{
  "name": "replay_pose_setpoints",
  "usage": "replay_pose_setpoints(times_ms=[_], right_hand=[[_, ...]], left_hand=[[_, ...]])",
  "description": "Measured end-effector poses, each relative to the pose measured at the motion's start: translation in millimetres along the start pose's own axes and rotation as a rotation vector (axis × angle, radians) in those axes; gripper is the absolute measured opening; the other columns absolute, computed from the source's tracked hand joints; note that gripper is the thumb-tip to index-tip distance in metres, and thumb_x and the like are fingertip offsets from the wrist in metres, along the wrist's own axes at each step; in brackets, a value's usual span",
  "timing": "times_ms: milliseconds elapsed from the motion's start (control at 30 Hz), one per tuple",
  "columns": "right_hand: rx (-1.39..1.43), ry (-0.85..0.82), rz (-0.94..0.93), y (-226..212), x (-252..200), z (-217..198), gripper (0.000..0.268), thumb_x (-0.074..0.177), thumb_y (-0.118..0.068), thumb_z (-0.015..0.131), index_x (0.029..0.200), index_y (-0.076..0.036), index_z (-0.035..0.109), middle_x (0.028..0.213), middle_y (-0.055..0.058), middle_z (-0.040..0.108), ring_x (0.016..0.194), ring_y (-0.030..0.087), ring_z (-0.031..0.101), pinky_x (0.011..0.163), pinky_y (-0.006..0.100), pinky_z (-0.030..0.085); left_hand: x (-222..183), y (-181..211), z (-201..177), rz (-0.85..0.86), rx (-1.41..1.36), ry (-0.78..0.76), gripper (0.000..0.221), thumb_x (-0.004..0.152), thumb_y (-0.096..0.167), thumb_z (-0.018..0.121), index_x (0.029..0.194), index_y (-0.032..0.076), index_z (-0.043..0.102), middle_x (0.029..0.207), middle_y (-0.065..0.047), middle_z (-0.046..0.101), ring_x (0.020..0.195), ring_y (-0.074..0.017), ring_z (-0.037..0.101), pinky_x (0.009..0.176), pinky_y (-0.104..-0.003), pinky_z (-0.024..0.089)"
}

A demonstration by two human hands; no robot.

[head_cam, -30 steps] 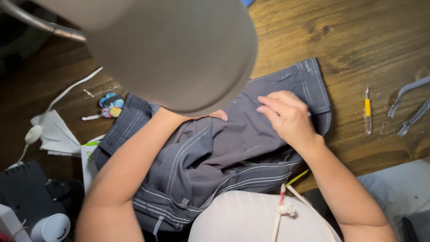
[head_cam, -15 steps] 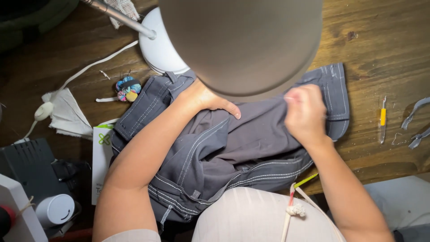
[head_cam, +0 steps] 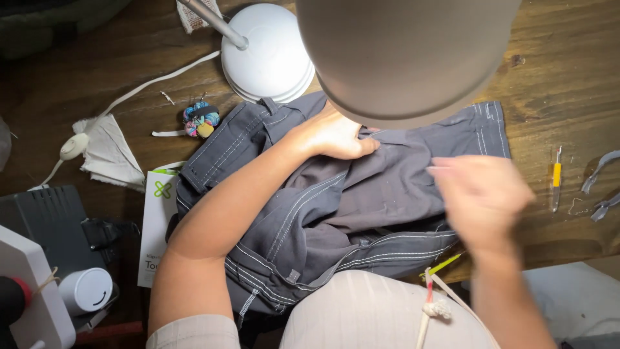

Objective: Repairing a pair of pants by using a seam ripper and tweezers to remove stitching from the waistband

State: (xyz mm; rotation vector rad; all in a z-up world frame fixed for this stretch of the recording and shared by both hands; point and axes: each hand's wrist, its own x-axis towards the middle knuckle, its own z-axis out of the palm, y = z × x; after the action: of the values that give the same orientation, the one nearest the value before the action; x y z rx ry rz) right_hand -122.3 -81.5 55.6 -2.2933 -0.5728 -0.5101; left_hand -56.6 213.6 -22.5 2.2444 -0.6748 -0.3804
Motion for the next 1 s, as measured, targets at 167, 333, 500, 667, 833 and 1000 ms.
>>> replay_pose_setpoints(times_ms=[167,333,500,667,833,1000], right_hand=[[0.207,-0.093,0.011,-23,15,71,0.015,0.091,0.0,0.084,0.105,-0.004,0.081,0.097,0.01,0.074,0.078,0.024,0.071,0.067,0.035,0.059],[0.3,0.025,0.072,-27,14,66,0.023,0.087,0.001,0.09,0.108,0.002,0.08,0.098,0.015,0.072,0.078,0.023,0.07,0.069,0.035,0.059],[0.303,0.039,0.065,-27,15,67,0.02,0.087,0.001,0.09,0.105,0.002,0.08,0.097,0.015,0.072,0.074,0.023,0.069,0.066,0.036,0.057],[0.213,0.032,-0.009,-31,15,69,0.012,0.089,0.003,0.088,0.1,0.001,0.082,0.093,0.014,0.074,0.076,0.029,0.07,0.068,0.039,0.057],[0.033,0.057,-0.108,-22,8,79,0.006,0.101,-0.005,0.073,0.096,-0.003,0.071,0.086,0.006,0.065,0.07,0.028,0.063,0.066,0.042,0.053],[-0.251,0.164,0.148,62,-41,-27,0.006,0.111,0.001,0.071,0.111,0.005,0.075,0.097,0.019,0.071,0.079,0.035,0.067,0.073,0.045,0.054]], left_hand=[[17,-17,35,-0.054,-0.066,0.045,0.039,0.095,0.038,0.057,0.123,0.016,0.07,0.125,-0.013,0.071,0.133,-0.0382,0.055,0.11,-0.067,0.027],[7,13,14,-0.102,-0.407,0.05,0.035,0.098,0.034,0.055,0.117,0.01,0.072,0.118,-0.018,0.073,0.119,-0.0383,0.065,0.106,-0.058,0.044],[2,20,0,-0.167,-0.414,-0.02,0.041,0.093,0.039,0.058,0.122,0.012,0.069,0.124,-0.014,0.071,0.122,-0.0344,0.064,0.107,-0.053,0.044],[-1,31,-12,-0.245,-0.426,-0.067,0.049,0.088,0.043,0.061,0.128,0.014,0.066,0.129,-0.01,0.069,0.124,-0.0305,0.063,0.108,-0.048,0.044],[0,49,-28,-0.314,-0.428,-0.132,0.062,0.082,0.049,0.065,0.135,0.017,0.061,0.136,-0.004,0.066,0.128,-0.0254,0.061,0.109,-0.041,0.043],[-10,58,-48,-0.374,-0.431,-0.18,0.073,0.077,0.053,0.067,0.14,0.019,0.058,0.142,0.001,0.064,0.13,-0.0216,0.06,0.11,-0.036,0.043]])
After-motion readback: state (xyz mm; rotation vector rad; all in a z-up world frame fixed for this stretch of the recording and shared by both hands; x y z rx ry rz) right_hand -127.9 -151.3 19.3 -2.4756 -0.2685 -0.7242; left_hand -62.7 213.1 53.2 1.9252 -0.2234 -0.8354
